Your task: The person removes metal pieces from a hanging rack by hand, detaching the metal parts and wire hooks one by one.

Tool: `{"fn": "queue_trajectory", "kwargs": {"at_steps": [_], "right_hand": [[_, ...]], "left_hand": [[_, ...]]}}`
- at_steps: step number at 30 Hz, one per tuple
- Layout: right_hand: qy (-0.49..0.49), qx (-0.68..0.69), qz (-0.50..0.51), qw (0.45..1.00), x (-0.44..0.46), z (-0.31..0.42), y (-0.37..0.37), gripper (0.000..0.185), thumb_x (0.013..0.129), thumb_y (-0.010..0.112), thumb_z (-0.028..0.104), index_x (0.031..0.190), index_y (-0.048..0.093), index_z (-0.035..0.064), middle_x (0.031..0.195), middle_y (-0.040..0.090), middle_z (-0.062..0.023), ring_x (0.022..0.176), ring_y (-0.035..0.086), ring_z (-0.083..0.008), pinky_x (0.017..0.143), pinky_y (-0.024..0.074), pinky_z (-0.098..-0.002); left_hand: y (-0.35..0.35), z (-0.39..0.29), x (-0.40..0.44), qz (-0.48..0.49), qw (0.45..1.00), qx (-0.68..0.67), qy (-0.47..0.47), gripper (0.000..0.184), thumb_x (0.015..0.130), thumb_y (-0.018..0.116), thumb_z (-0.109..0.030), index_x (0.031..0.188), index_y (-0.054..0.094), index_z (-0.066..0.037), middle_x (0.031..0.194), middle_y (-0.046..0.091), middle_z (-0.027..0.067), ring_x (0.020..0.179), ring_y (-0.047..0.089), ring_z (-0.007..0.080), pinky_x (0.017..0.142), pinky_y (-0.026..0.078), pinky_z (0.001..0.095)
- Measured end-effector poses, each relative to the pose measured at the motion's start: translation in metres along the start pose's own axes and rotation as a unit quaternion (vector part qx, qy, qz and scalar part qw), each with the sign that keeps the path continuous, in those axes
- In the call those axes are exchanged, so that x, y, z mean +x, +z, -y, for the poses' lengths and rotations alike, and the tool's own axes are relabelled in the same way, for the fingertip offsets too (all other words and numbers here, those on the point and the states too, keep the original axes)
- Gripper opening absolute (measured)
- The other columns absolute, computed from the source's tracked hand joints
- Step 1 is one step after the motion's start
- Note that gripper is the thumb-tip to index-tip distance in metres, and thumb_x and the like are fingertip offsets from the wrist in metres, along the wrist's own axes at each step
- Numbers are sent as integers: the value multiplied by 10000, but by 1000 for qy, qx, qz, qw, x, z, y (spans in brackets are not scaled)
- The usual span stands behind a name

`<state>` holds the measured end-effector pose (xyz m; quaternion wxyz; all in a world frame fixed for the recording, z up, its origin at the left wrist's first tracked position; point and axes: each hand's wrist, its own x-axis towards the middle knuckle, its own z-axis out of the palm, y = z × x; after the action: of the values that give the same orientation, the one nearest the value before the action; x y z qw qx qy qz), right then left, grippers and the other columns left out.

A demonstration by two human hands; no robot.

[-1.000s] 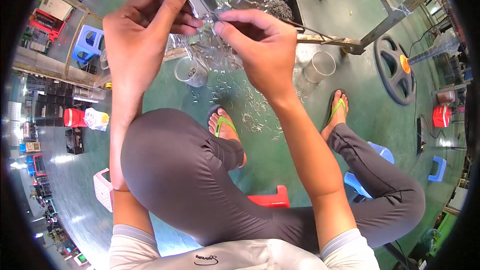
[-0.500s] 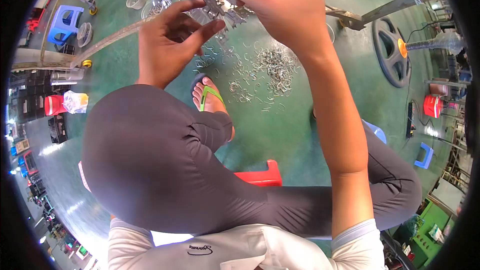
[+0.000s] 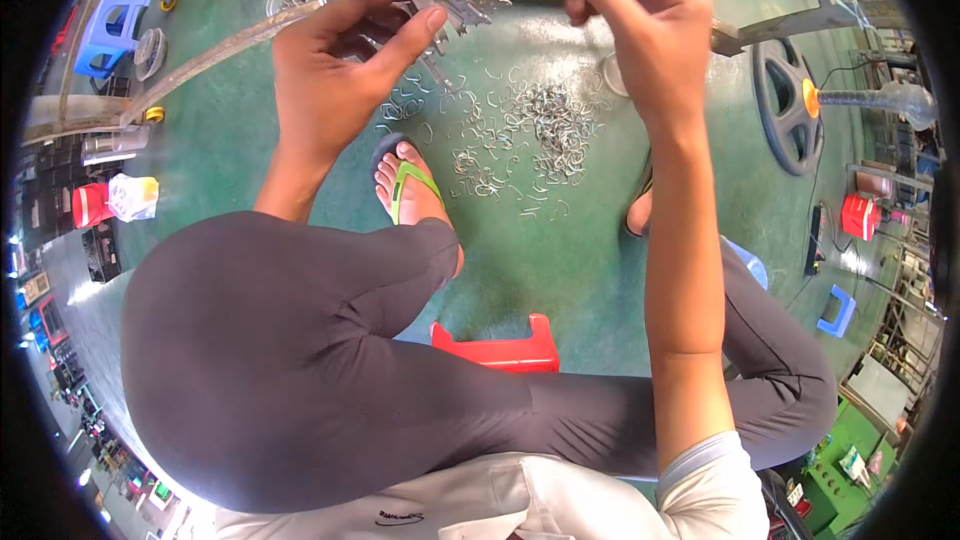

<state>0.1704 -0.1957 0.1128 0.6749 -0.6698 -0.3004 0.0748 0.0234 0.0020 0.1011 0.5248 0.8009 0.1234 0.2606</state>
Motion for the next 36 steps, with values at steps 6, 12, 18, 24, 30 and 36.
{"fn": "queue_trajectory", "kwargs": {"at_steps": [6, 12, 18, 24, 30, 36], "right_hand": [[220, -402, 168, 873, -51, -190, -56, 274, 872, 715, 202, 1066, 790, 24, 1002, 768, -212, 955, 760, -342, 898, 583, -432], [118, -516, 256, 809, -83, -237, -28, 291, 831, 706, 147, 1098, 764, 44, 1190, 661, -205, 1147, 636, -411, 952, 570, -500], [70, -464, 229, 853, -55, -274, 29, 152, 820, 658, 68, 926, 752, 11, 1112, 692, -224, 1078, 671, -424, 925, 577, -497], [71, -444, 283, 847, -43, -287, 29, 155, 786, 636, 24, 874, 763, 15, 1002, 739, -226, 1007, 714, -410, 887, 586, -487], [43, -429, 319, 844, -69, -291, 7, 175, 778, 640, 34, 897, 768, 53, 974, 735, -210, 964, 713, -411, 851, 587, -489], [70, -404, 281, 868, -84, -270, 1, 192, 815, 617, 53, 931, 769, 55, 968, 715, -212, 950, 707, -410, 842, 585, -507]], "left_hand": [[-2, 19, -2, -48, 997, -52, 34, 266, 857, 863, -97, 1085, 777, 10, 875, 768, 34, 750, 688, 67, 636, 529, 208], [-6, 20, -7, -85, 996, -29, -4, 268, 845, 858, -38, 1087, 759, 16, 911, 768, 68, 762, 694, 89, 646, 548, 221], [-4, 28, -7, -67, 994, -53, 60, 293, 827, 858, 6, 1090, 732, 32, 1041, 761, 115, 830, 702, 109, 679, 558, 230], [-9, 34, -10, -50, 992, -66, 97, 303, 839, 846, 13, 1114, 719, 35, 1134, 743, 149, 904, 703, 133, 739, 568, 253], [-5, 32, -9, -59, 992, -93, 63, 323, 858, 822, 33, 1160, 707, 31, 1164, 741, 160, 917, 700, 141, 784, 579, 280], [-6, 35, -13, -48, 993, -86, 70, 366, 866, 816, 34, 1210, 692, 23, 1165, 742, 165, 916, 702, 137, 792, 582, 286]]}}
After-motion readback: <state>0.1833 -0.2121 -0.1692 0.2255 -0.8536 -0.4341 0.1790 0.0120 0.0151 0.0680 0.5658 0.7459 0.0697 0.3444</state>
